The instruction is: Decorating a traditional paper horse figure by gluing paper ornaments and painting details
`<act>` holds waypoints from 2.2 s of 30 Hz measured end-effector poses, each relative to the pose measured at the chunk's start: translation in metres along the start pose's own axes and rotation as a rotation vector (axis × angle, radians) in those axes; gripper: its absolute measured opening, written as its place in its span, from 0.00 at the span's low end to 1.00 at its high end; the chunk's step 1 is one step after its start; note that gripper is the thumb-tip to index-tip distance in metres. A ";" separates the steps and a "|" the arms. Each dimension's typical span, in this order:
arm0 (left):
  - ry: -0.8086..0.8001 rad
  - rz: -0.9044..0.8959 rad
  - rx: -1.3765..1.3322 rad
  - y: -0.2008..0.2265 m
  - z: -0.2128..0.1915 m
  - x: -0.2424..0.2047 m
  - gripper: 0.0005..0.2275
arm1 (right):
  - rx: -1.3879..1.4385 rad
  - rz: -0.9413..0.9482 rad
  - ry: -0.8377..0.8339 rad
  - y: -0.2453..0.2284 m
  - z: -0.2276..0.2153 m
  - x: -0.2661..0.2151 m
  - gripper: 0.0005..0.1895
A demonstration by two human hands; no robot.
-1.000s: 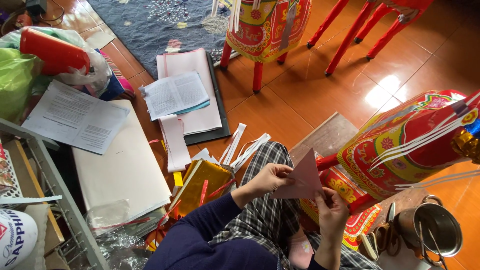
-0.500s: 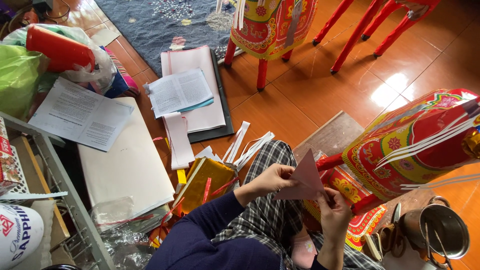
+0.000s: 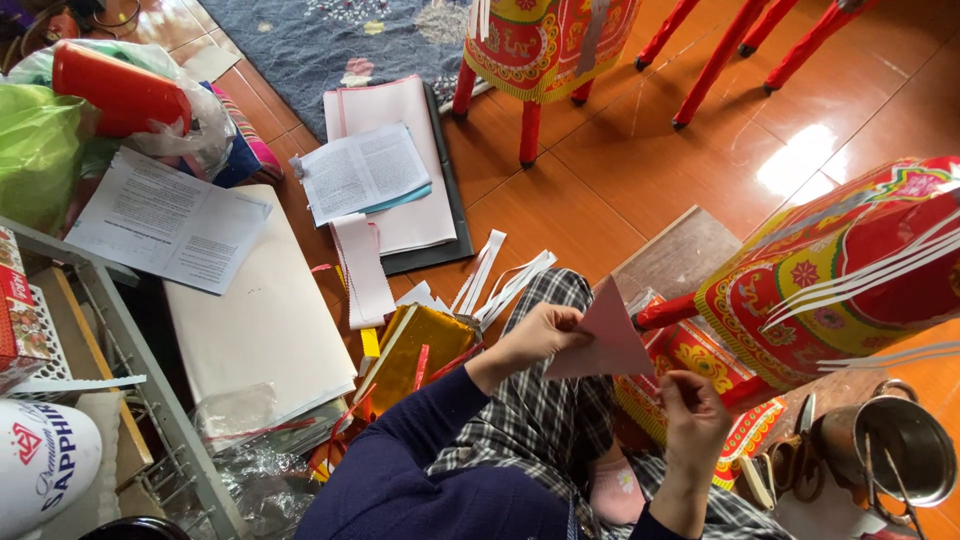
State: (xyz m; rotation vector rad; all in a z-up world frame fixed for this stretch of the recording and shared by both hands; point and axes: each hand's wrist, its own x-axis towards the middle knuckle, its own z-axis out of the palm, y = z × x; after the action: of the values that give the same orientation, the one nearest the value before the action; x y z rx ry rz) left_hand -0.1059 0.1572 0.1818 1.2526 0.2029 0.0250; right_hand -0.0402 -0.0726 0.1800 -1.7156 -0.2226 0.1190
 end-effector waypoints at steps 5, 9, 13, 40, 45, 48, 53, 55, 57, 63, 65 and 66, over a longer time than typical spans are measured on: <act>0.022 0.053 -0.067 -0.021 -0.012 0.007 0.03 | 0.122 0.036 -0.103 0.001 -0.007 0.004 0.11; -0.009 0.026 -0.057 -0.022 -0.005 0.005 0.04 | 0.060 0.002 -0.140 0.016 0.008 0.004 0.10; -0.056 -0.013 -0.057 -0.018 -0.002 0.004 0.03 | 0.100 0.035 -0.137 0.019 0.007 0.003 0.04; -0.222 0.067 -0.134 -0.026 -0.015 0.003 0.14 | 0.732 -0.045 -0.231 0.058 0.012 0.005 0.03; -0.302 -0.045 -0.200 -0.043 -0.028 0.008 0.12 | 0.534 -0.058 -0.145 0.015 0.015 -0.003 0.04; -0.329 -0.071 -0.016 -0.025 -0.018 0.008 0.14 | 0.250 -0.067 -0.206 -0.005 0.011 -0.007 0.07; -0.441 -0.124 0.296 -0.015 0.000 0.018 0.07 | 0.195 -0.150 -0.366 0.008 0.011 0.003 0.08; -0.445 -0.137 0.303 -0.012 0.004 0.020 0.06 | 0.201 -0.140 -0.366 0.014 0.008 0.002 0.07; -0.442 -0.147 0.312 -0.013 0.006 0.021 0.05 | 0.209 -0.133 -0.374 0.016 0.007 0.002 0.06; -0.411 -0.168 0.366 -0.017 0.007 0.022 0.05 | 0.180 -0.159 -0.406 0.014 0.006 0.005 0.08; -0.385 -0.171 0.324 -0.035 0.002 0.026 0.08 | 0.165 -0.175 -0.394 0.011 0.006 0.006 0.07; -0.386 -0.173 0.325 -0.032 0.006 0.024 0.08 | 0.166 -0.174 -0.393 0.012 0.007 0.005 0.07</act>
State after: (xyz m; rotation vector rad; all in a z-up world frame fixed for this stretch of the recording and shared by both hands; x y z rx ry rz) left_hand -0.0844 0.1451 0.1503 1.5313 -0.0226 -0.4098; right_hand -0.0352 -0.0667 0.1670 -1.4887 -0.6334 0.3373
